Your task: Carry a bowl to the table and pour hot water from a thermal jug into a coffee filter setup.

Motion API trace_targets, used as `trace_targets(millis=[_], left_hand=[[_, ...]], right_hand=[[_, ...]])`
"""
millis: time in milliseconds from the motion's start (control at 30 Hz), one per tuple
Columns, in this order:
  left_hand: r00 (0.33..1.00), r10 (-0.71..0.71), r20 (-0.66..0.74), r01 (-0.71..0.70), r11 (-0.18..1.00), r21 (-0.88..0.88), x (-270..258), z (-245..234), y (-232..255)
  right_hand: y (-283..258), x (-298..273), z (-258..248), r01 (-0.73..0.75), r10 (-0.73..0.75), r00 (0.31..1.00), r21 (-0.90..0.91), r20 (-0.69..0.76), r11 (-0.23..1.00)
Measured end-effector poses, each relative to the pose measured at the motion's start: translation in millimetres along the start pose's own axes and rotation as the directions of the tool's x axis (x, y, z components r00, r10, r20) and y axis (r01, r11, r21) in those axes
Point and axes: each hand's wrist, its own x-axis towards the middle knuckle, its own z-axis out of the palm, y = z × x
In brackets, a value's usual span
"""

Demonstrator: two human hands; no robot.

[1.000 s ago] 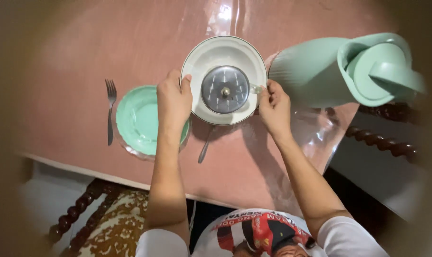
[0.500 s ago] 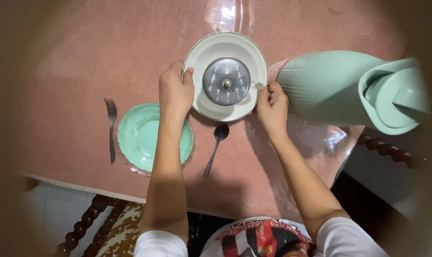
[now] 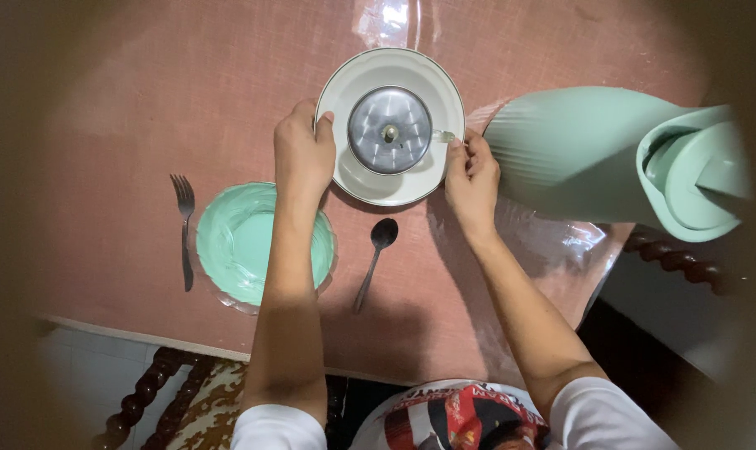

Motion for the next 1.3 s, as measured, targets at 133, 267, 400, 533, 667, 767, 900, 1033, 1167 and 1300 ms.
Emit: trace_targets(millis=[133, 267, 400, 533, 667, 767, 900, 1033, 1167, 1300], left_hand=[[0.996, -0.088, 0.021, 0.089, 0.996, -0.017, -3.5, -6.2, 16.2], [0.998, 0.005, -0.057, -0.004, 1.0, 0.023, -22.1, -4.9, 3.3], [0.992, -0.013, -0.124, 0.028, 0.992, 0.125, -58.8, -29.9, 46.5], [0.986, 0.061, -0.156, -0.016, 0.961, 0.274, -108.7, -43.1, 71.8], [0.976, 0.152, -0.159, -0.072, 0.905, 0.419, -158.3, -40.7, 90.3], [0.976, 0.167, -0.14, -0.082, 0.877, 0.473, -198.7, -32.7, 103.6], [0.981, 0.148, -0.126, -0.069, 0.872, 0.485, -259.3, -21.9, 123.3], [0.972, 0.187, -0.139, -0.089, 0.848, 0.522, -323.8, 2.8, 133.2], [0.966, 0.188, -0.18, -0.065, 0.843, 0.533, -386.0, 30.7, 142.1], [0.969, 0.161, -0.19, -0.043, 0.86, 0.509, -441.7, 41.9, 159.0]], right_hand=[[13.4, -4.3, -1.1, 0.101, -0.102, 0.995, -0.032, -0.018, 0.994], [5.8, -23.0, -2.9, 0.077, -0.077, 0.997, -0.019, 0.004, 0.997], [-12.6, -49.2, -15.5, 0.162, -0.164, 0.98, 0.028, 0.115, 0.986], [-82.8, -89.3, -33.1, -0.323, 0.366, 0.907, -0.214, 0.208, 0.922], [-73.9, -139.7, -62.8, 0.031, 0.044, 0.972, -0.313, 0.229, 0.949], [-73.0, -170.8, -92.7, 0.398, -0.251, 0.886, -0.362, 0.389, 0.843], [-73.8, -205.7, -127.6, 0.621, -0.422, 0.77, -0.413, 0.478, 0.666], [-73.5, -236.7, -163.8, 0.684, -0.428, 0.725, -0.495, 0.54, 0.536], [-59.6, -269.3, -201.2, 0.745, -0.44, 0.663, -0.477, 0.606, 0.466], [-50.9, -306.3, -234.9, 0.806, -0.477, 0.588, -0.423, 0.654, 0.414]])
